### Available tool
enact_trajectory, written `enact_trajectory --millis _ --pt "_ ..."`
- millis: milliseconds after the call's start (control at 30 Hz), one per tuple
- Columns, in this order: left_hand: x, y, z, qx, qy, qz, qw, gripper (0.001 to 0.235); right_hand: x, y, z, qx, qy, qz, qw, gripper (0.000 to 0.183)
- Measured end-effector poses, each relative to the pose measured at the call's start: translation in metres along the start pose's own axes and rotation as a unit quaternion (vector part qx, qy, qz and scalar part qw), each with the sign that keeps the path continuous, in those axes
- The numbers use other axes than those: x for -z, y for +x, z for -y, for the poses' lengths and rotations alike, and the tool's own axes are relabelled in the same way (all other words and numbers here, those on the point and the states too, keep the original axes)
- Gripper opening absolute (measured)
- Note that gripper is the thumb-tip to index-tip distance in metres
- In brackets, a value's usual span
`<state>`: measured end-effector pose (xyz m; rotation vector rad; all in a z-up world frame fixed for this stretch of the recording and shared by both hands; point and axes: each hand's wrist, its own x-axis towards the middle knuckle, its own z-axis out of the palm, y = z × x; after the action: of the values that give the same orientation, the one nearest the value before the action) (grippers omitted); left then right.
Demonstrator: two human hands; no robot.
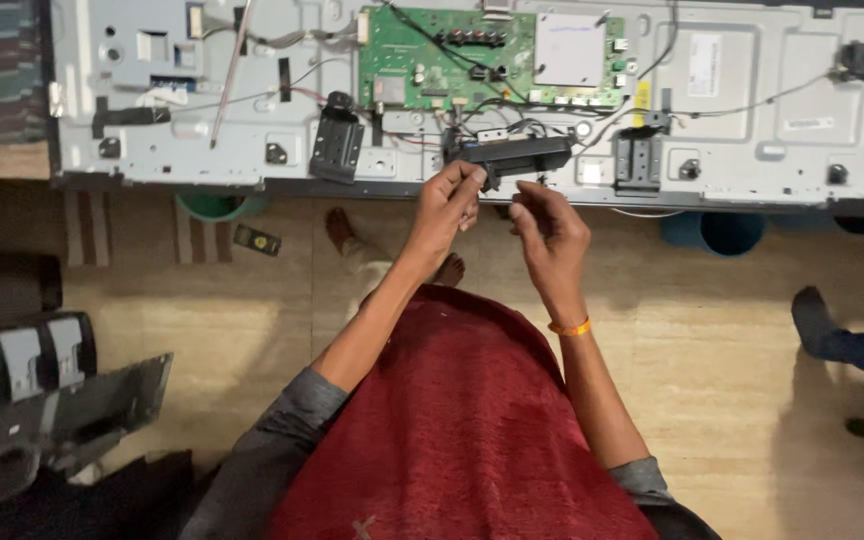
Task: The person works on the back of a disassembled television, using a screwdriver to remove and install a metal bracket and a black plastic component. They also use a brush to clean the component before reinstallation.
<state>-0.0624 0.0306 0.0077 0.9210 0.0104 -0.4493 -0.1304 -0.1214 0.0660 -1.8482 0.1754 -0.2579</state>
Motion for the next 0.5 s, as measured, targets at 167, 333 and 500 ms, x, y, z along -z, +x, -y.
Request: enact_trajectory --millis 167,333,500 --pt "0.015 -0.027 -0.012 0.011 0.036 -0.036 0.999 0.018 -0.03 0.005 -0.002 -0.041 0.099 0.08 0.991 0.033" --pt "0.032 -0.041 -0.012 0.007 0.074 -0.07 0.995 0.018 -0.04 0.004 -0.001 -0.059 0.116 0.133 0.983 0.031" --pt "0.044 -0.062 0.0 0.04 0.075 -0.087 0.993 0.018 -0.038 -0.003 0.003 0.086 -0.106 0.153 0.979 0.026"
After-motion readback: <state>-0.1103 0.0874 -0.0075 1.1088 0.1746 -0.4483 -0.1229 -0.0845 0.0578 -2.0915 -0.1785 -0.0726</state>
